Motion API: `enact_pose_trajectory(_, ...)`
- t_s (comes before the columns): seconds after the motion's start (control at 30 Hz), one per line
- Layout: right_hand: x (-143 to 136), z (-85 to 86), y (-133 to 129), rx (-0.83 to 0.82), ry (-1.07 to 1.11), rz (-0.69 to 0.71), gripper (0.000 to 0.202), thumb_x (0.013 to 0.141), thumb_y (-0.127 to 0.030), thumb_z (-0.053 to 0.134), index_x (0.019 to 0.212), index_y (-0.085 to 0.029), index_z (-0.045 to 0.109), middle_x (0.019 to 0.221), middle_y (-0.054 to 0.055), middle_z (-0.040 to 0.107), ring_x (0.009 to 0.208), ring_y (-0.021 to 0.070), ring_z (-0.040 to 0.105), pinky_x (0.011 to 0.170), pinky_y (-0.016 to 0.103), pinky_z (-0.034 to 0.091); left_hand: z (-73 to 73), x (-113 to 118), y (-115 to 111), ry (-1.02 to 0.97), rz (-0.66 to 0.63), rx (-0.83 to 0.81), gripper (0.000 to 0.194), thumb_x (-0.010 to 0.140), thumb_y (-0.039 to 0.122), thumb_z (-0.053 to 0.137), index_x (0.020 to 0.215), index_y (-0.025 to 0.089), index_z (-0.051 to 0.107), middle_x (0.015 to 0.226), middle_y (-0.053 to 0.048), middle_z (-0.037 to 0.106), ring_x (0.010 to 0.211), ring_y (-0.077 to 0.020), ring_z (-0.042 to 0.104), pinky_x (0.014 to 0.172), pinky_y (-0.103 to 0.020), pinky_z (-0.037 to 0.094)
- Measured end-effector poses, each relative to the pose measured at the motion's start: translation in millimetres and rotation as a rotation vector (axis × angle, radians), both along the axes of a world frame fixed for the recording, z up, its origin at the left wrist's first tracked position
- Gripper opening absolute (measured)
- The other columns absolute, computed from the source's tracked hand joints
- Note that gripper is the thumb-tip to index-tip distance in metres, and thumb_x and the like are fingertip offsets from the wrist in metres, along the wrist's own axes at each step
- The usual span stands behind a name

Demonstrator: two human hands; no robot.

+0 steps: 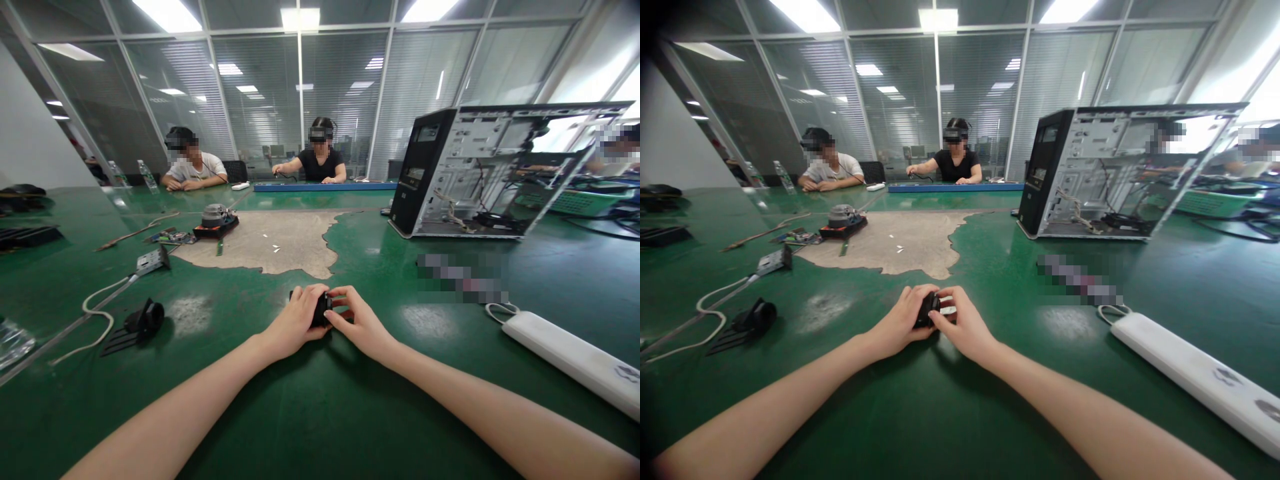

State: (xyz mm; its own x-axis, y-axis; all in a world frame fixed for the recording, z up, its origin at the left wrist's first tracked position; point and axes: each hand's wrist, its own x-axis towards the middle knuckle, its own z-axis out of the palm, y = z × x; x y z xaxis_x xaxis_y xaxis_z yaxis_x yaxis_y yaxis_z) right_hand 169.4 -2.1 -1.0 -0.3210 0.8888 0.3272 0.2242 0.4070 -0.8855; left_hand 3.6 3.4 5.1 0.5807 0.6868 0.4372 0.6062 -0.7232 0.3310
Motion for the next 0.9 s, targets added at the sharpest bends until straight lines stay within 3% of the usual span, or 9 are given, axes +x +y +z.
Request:
enact_pose_trajectory(0.13, 0.0, 1.4, -0.1, -0.013, -0.047, 0.005, 0.026, 0.077, -0.019, 0.051, 0.101, -0.02, 0.044, 0.099, 0.006, 0.05, 0.09, 0.0155, 0.054, 0.068, 0.029, 0.052, 0.4, -0.4, -0.6, 0.007, 0.001, -0.009, 0.057, 0.072, 0.018, 0.058, 0.121, 0.018, 0.028, 0.119, -0.01, 0.042, 0.098, -0.0238, 0.04, 0.088, -0.04, 0.036)
enact_pose_trajectory(0.33, 1.1, -1.2, -1.8, 0.108, 0.0, 0.045, 0.021, 0.075, -0.018, 0.054, 0.094, -0.021, 0.047, 0.097, 0.003, 0.049, 0.094, 0.0149, 0.051, 0.075, 0.028, 0.051, -1.4, -1.1, 0.2, 0.027, -0.001, 0.004, 0.06, 0.071, 0.017, 0.059, 0.122, 0.018, 0.026, 0.119, -0.01, 0.041, 0.098, -0.0236, 0.039, 0.088, -0.039, 0.035)
enact_pose_trajectory(0.73, 0.8, -2.5, 1.6, -0.016, -0.005, 0.015, 0.023, 0.076, -0.02, 0.053, 0.097, -0.019, 0.045, 0.098, 0.005, 0.051, 0.091, 0.0159, 0.054, 0.071, 0.029, 0.052, -2.1, -1.4, 0.8, 0.003, 0.003, -0.003, 0.057, 0.073, 0.019, 0.058, 0.121, 0.017, 0.028, 0.119, -0.011, 0.042, 0.097, -0.023, 0.039, 0.088, -0.038, 0.035)
enact_pose_trajectory(0.9, 1.5, -1.5, -0.6, 0.06, 0.036, 0.046, 0.02, 0.075, -0.02, 0.055, 0.093, -0.021, 0.047, 0.096, 0.003, 0.05, 0.095, 0.0154, 0.053, 0.075, 0.028, 0.051, -1.6, -1.7, 0.7, 0.002, -0.006, -0.001, 0.059, 0.072, 0.017, 0.058, 0.122, 0.018, 0.027, 0.119, -0.01, 0.042, 0.097, -0.0232, 0.039, 0.087, -0.039, 0.036)
